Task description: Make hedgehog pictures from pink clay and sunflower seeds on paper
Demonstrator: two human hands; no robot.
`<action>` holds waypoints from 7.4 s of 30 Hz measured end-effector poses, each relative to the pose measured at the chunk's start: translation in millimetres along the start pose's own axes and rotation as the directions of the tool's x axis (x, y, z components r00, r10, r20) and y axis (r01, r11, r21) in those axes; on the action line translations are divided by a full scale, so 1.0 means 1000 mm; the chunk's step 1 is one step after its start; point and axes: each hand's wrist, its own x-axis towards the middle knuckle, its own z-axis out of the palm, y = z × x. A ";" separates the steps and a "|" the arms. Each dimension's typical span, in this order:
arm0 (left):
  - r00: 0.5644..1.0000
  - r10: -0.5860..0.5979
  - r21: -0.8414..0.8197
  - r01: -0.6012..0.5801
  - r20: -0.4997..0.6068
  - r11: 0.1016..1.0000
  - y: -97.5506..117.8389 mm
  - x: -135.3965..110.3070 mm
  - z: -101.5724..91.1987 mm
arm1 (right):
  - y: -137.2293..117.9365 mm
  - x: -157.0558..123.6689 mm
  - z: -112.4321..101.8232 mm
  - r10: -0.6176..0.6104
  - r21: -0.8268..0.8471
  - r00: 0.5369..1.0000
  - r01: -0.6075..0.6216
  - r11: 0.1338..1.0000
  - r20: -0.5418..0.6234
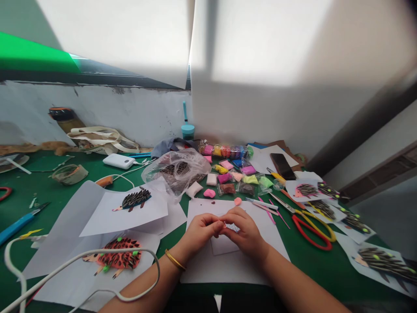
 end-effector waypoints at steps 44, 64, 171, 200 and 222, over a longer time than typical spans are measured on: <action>0.946 0.298 0.453 -0.210 -0.131 0.866 -0.019 -0.001 -0.001 | 0.003 0.002 0.000 0.238 0.160 0.971 -0.235 0.959 0.000; 0.990 0.107 0.091 -0.099 -0.087 0.991 -0.011 0.000 -0.003 | 0.001 -0.001 0.000 -0.010 0.094 1.000 0.009 0.996 0.012; 0.885 0.433 0.423 -0.331 -0.171 0.844 -0.019 0.002 -0.003 | 0.006 -0.001 0.007 0.122 -0.077 0.991 -0.118 0.990 0.056; 0.901 0.386 0.425 -0.277 -0.196 0.862 -0.017 0.005 -0.004 | 0.004 0.001 0.006 0.122 -0.046 0.992 -0.120 0.992 0.036; 0.915 0.365 0.466 -0.252 -0.170 0.848 -0.023 0.004 -0.003 | 0.007 0.000 0.008 0.127 -0.078 0.992 -0.125 0.989 0.021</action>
